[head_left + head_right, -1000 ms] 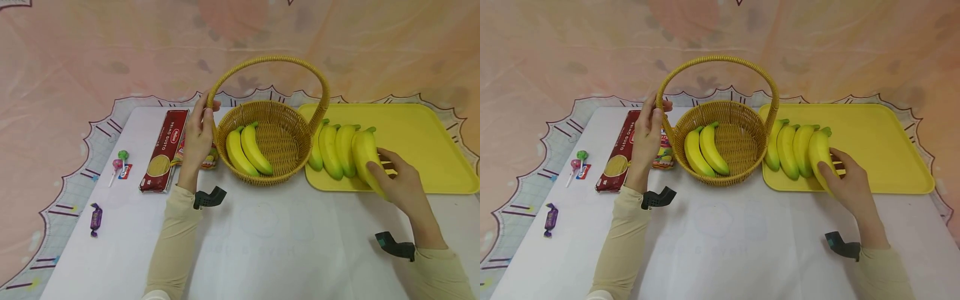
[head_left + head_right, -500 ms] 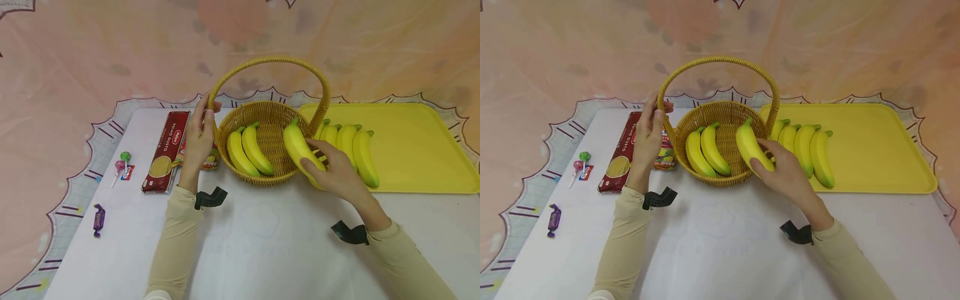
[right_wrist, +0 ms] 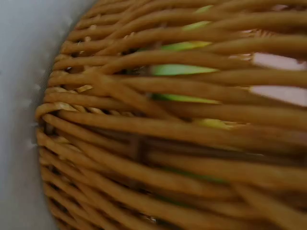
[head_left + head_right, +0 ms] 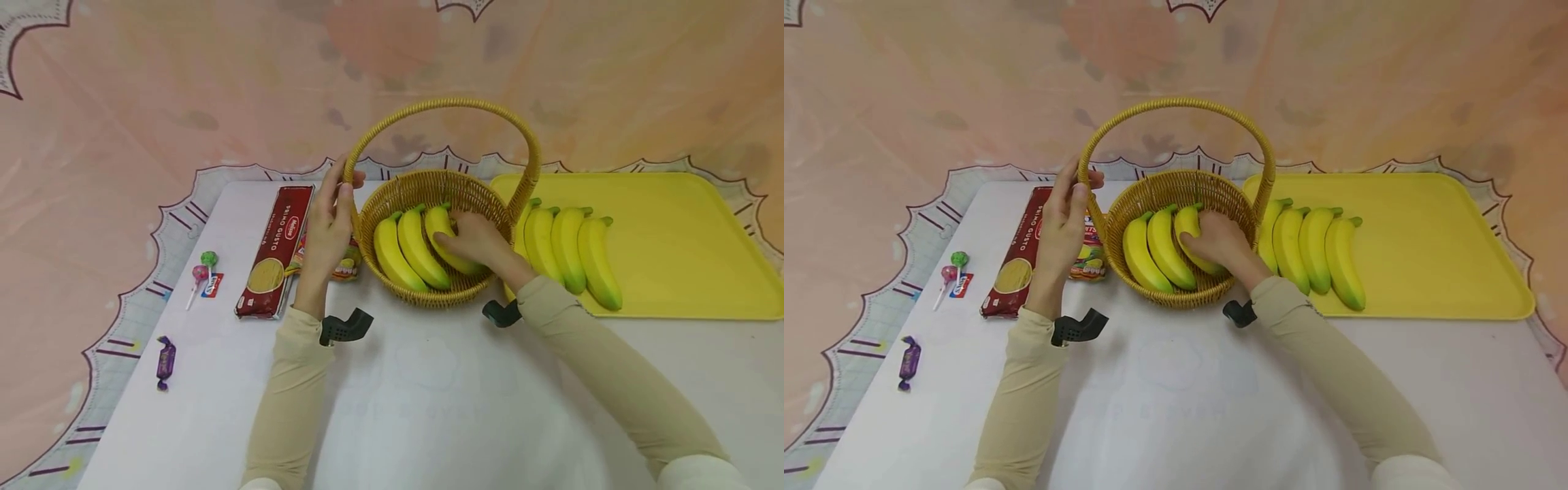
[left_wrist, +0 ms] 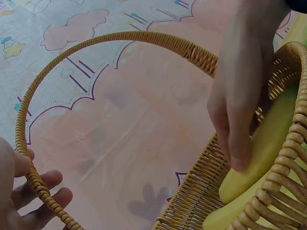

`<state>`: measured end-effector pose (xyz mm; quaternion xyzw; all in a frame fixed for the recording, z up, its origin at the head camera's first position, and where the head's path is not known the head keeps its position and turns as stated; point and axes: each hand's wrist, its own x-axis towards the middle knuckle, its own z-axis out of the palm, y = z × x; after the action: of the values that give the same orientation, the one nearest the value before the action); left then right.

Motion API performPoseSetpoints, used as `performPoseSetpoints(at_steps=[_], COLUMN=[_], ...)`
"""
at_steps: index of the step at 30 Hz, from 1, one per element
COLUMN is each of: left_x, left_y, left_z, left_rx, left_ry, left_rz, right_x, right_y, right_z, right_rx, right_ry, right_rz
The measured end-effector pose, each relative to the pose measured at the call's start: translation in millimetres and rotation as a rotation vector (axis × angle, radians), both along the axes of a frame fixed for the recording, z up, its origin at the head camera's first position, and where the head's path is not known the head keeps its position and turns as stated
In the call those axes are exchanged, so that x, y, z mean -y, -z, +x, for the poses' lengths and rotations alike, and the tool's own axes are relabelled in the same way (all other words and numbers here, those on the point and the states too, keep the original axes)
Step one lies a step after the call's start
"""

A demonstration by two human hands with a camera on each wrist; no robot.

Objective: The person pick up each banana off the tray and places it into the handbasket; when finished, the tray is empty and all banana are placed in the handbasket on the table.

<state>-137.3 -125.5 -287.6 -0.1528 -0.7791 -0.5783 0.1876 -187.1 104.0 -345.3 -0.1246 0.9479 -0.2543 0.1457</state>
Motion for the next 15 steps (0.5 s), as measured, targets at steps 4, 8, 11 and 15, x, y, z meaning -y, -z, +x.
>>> performPoseSetpoints(at_steps=[4, 8, 11, 15], left_x=[-1.3, -1.1, -0.8, -1.7], left_y=[-4.4, -4.0, -3.9, -3.5], left_z=[3.7, 3.2, 2.6, 1.6], left_rx=[0.005, -0.003, -0.006, -0.003], left_ry=[-0.003, -0.004, -0.001, -0.002], left_rz=[-0.019, -0.028, -0.025, -0.014], right_x=[0.6, -9.6, -27.5, -61.0], right_y=[5.5, 0.5, -4.9, -7.1], right_z=[-0.9, 7.2, 17.5, 38.0], right_rx=[0.047, -0.012, -0.124, -0.254], right_ry=[-0.027, -0.031, -0.024, 0.068], right_rz=[0.002, -0.074, -0.174, -0.330])
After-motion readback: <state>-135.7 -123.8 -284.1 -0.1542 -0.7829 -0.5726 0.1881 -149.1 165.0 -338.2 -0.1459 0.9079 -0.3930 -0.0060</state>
